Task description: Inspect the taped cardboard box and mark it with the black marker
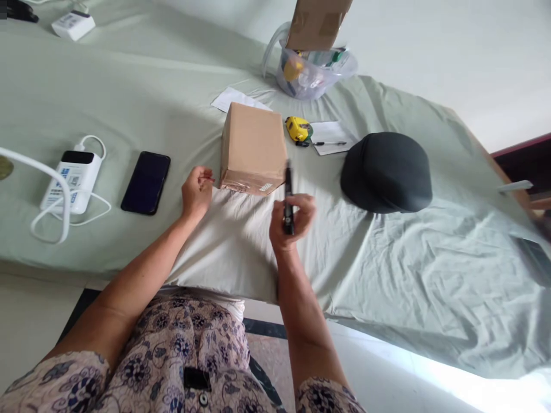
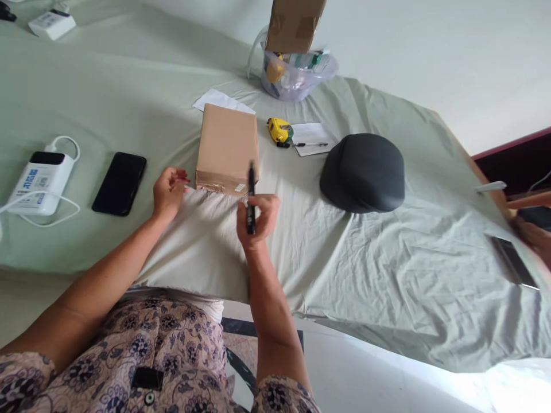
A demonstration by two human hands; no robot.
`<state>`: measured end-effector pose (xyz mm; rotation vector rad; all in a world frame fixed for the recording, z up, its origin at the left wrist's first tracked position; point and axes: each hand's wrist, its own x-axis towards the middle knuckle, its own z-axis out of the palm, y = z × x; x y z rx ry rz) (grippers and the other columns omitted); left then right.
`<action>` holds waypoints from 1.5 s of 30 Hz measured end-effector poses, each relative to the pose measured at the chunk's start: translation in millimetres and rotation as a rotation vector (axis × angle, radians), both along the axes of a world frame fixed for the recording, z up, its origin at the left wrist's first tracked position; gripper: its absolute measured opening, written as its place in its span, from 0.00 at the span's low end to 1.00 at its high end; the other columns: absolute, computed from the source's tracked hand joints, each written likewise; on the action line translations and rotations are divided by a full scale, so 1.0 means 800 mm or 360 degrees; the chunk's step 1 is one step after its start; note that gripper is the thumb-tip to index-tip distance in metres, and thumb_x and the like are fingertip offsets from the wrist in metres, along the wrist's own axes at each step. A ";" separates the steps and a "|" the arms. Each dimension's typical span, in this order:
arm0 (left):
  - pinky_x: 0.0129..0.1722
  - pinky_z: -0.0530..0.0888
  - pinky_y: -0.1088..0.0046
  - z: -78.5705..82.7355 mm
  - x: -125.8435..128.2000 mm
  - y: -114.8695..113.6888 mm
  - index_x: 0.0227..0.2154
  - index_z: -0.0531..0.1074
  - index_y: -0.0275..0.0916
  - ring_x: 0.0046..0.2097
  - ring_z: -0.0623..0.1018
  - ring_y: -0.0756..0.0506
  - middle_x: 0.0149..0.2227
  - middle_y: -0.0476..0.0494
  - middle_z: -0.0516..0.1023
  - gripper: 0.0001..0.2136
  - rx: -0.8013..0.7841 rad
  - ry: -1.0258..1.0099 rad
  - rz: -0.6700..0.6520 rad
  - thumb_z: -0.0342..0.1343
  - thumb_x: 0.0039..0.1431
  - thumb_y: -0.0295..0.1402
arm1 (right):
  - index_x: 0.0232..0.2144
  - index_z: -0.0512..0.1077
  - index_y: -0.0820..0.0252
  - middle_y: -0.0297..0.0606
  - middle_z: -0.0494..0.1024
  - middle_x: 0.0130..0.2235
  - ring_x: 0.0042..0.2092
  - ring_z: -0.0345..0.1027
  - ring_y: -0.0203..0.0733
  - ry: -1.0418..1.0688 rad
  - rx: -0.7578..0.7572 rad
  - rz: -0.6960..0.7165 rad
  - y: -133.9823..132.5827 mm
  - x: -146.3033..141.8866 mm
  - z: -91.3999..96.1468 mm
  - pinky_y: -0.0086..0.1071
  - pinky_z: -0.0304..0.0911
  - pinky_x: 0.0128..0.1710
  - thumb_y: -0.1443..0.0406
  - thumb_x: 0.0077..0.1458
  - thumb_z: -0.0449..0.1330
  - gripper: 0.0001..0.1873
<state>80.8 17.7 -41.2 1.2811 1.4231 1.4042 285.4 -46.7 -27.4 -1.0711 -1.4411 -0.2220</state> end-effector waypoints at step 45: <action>0.55 0.67 0.41 0.056 -0.158 -0.020 0.36 0.73 0.35 0.56 0.72 0.24 0.50 0.25 0.75 0.08 -0.0614 0.1415 0.0578 0.49 0.62 0.31 | 0.52 0.69 0.55 0.42 0.73 0.42 0.45 0.69 0.46 -0.0055 -0.0197 -0.0355 0.016 0.023 -0.007 0.47 0.66 0.50 0.56 0.66 0.52 0.17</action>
